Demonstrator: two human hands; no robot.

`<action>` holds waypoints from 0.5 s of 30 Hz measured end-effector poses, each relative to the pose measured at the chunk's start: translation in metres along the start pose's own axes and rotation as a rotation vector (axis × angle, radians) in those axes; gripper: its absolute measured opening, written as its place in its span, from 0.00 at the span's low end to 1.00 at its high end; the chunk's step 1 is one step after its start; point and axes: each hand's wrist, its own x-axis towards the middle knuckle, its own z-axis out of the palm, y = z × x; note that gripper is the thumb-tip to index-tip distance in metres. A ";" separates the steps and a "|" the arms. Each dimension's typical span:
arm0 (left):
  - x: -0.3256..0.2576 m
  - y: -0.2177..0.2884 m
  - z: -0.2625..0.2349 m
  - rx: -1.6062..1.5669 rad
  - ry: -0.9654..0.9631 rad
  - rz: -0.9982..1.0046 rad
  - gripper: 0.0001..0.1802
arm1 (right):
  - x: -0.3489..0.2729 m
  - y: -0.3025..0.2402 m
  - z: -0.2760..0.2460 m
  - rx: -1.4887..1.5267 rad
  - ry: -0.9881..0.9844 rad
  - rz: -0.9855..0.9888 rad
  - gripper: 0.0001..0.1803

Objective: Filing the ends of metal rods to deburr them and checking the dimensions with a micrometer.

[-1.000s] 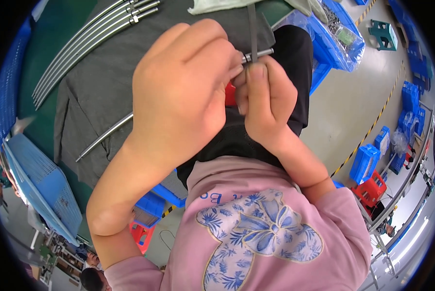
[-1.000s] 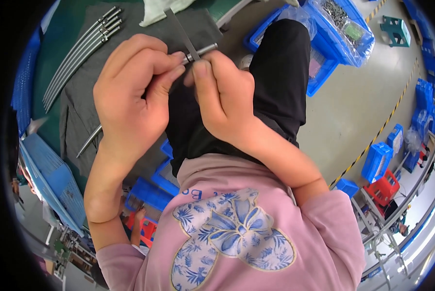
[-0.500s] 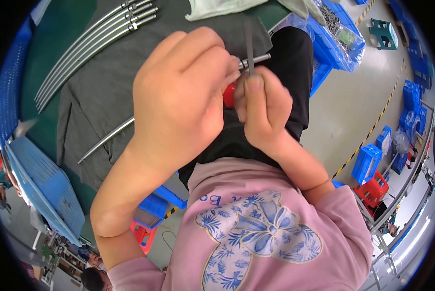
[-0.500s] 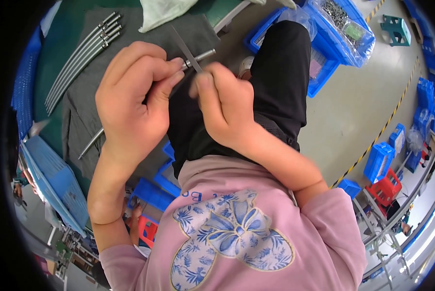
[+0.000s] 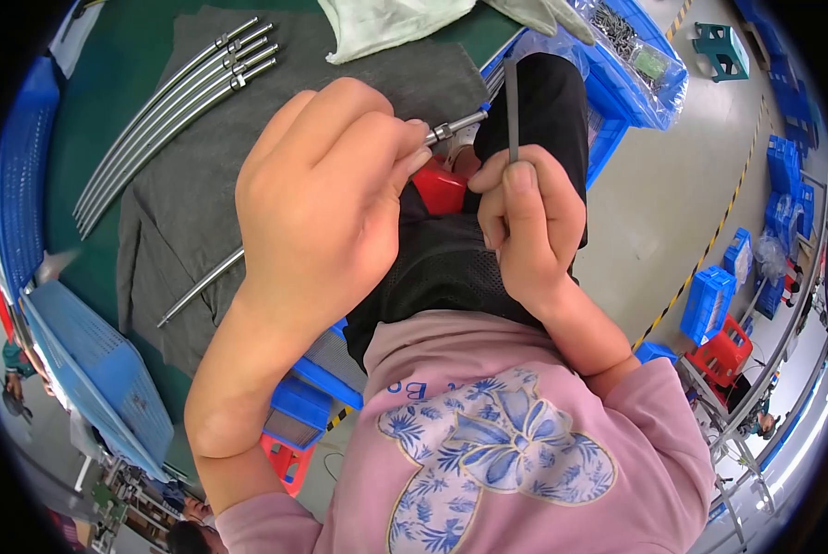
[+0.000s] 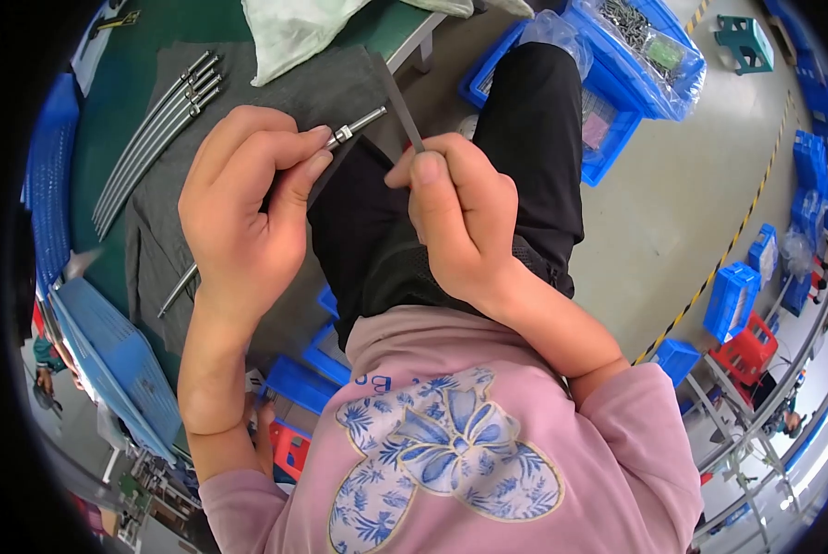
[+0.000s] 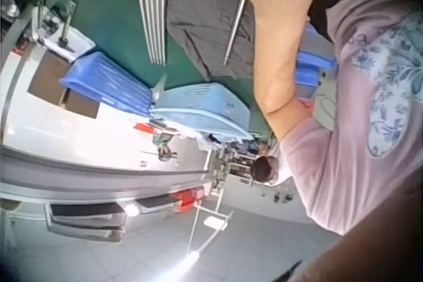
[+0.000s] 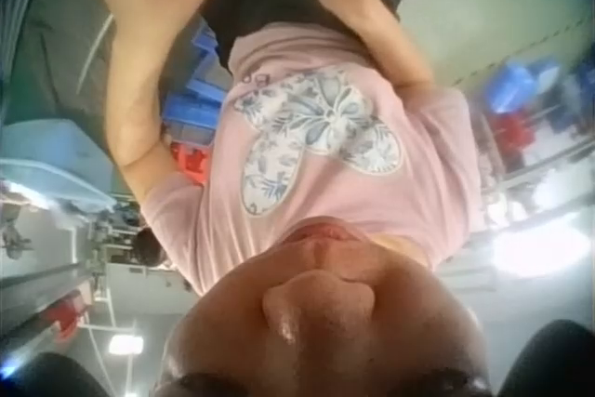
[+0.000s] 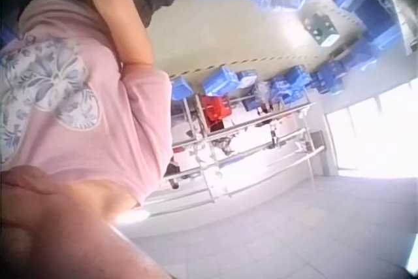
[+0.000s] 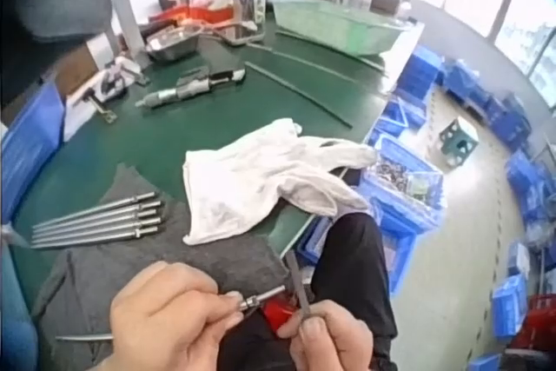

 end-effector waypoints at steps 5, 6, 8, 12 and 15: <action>0.001 0.000 -0.003 -0.016 -0.029 -0.020 0.07 | 0.013 -0.004 0.010 -0.054 0.085 0.040 0.05; 0.002 0.000 -0.003 -0.021 -0.031 -0.017 0.07 | 0.016 -0.004 0.011 -0.030 0.100 0.032 0.05; 0.002 -0.001 -0.003 -0.026 -0.033 -0.013 0.07 | 0.020 -0.006 0.010 -0.008 0.084 0.027 0.05; 0.000 -0.001 -0.001 0.013 -0.008 0.014 0.09 | 0.020 -0.008 -0.001 -0.108 -0.003 -0.087 0.10; 0.001 0.003 -0.001 0.063 0.011 0.047 0.10 | 0.012 -0.010 0.000 -0.254 0.064 -0.232 0.15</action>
